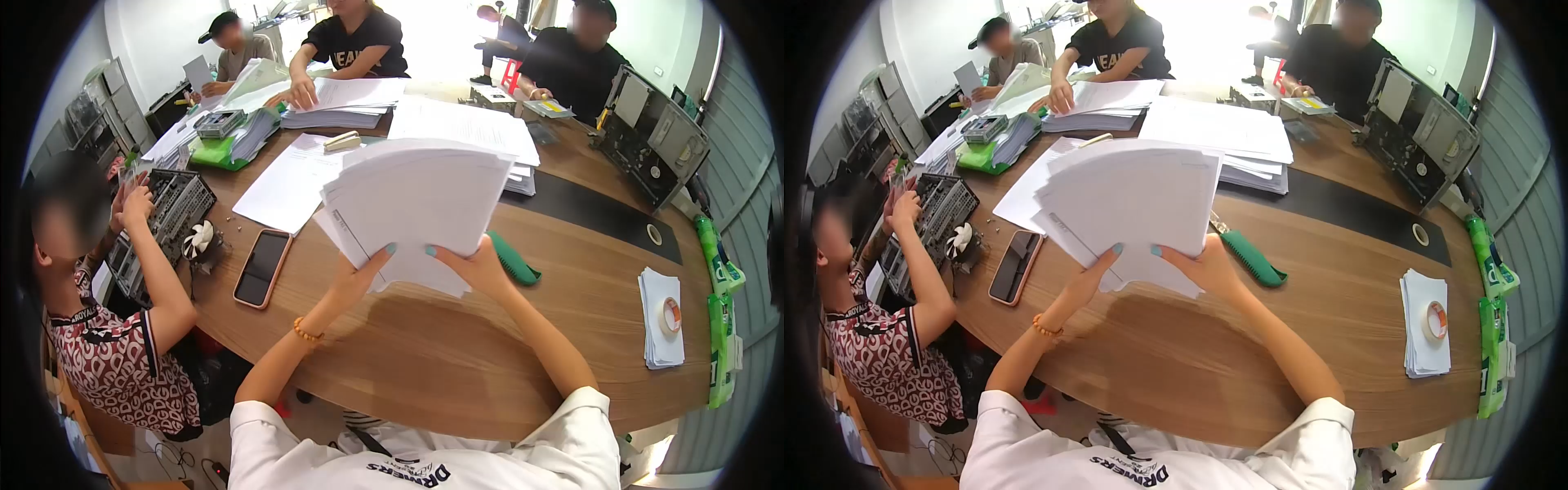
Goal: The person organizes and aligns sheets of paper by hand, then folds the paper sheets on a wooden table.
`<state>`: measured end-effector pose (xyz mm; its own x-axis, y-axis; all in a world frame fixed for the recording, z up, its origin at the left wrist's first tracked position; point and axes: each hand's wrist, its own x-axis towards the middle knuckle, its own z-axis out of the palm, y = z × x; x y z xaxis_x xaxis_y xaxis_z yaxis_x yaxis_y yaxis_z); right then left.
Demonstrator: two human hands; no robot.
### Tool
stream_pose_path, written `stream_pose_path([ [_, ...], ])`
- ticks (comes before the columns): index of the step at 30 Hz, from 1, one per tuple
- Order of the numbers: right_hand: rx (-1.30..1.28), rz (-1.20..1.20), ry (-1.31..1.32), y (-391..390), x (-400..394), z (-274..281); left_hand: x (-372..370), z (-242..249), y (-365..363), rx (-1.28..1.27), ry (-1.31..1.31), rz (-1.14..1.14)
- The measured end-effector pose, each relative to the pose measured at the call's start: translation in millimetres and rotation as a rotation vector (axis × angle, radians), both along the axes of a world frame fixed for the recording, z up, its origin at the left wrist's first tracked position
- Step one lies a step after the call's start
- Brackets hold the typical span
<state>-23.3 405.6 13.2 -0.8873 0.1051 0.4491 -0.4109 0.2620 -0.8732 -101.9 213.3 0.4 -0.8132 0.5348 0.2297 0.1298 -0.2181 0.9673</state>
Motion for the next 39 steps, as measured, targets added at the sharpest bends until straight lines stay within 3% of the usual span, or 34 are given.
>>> stream_pose_path([
  [4,-0.043,-0.005,0.107,0.7,4.4,-6.4,7.0,-16.0,0.9,0.011,0.1,0.01],
  [7,0.124,-0.086,0.252,8.5,1.6,-29.7,-5.0,-39.0,3.1,-0.045,0.173,0.0],
  [9,0.036,-0.003,0.077,14.7,3.8,-25.4,-13.3,-33.6,3.9,0.05,0.266,-0.135],
  [13,0.118,-0.028,0.082,18.4,2.0,-47.8,-7.8,-25.0,11.4,-0.229,0.04,-0.169],
  [15,0.059,-0.049,0.187,14.1,2.1,-22.1,-2.4,-8.2,20.9,0.008,0.001,-0.14],
  [17,0.101,-0.057,0.18,19.2,4.5,-20.2,-6.1,-14.3,23.6,-0.045,0.009,-0.142],
  [19,0.067,-0.032,-0.009,23.2,7.2,-32.2,-1.0,-22.7,21.7,-0.097,-0.001,-0.145],
  [22,0.139,-0.063,0.155,25.4,6.6,-32.9,-8.9,-23.2,30.9,-0.137,0.034,-0.191],
  [24,0.073,-0.101,0.083,24.5,4.0,-43.8,-1.4,-30.7,35.2,-0.022,0.139,-0.084],
  [28,0.018,-0.117,-0.14,23.7,17.8,-17.9,-8.9,-25.9,29.3,-0.194,-0.069,-0.12],
  [29,0.014,-0.142,-0.149,30.4,21.5,-4.2,-32.3,-50.1,23.8,-0.246,0.425,-0.158],
  [31,0.059,0.343,0.0,51.3,27.4,20.8,-12.7,16.4,36.1,-0.049,1.069,-0.215],
  [33,0.303,0.161,0.28,67.2,37.6,31.3,-23.0,41.0,47.2,-0.02,1.806,-0.175],
  [35,0.538,-0.015,0.422,74.0,58.6,50.4,-22.7,55.5,69.4,0.062,1.854,-0.176],
  [37,0.555,-0.135,0.42,73.2,82.7,60.3,-14.6,61.6,92.5,0.167,1.9,-0.178],
  [39,0.461,-0.251,0.368,75.6,110.9,61.8,-0.8,63.0,115.0,0.273,1.77,-0.197],
])
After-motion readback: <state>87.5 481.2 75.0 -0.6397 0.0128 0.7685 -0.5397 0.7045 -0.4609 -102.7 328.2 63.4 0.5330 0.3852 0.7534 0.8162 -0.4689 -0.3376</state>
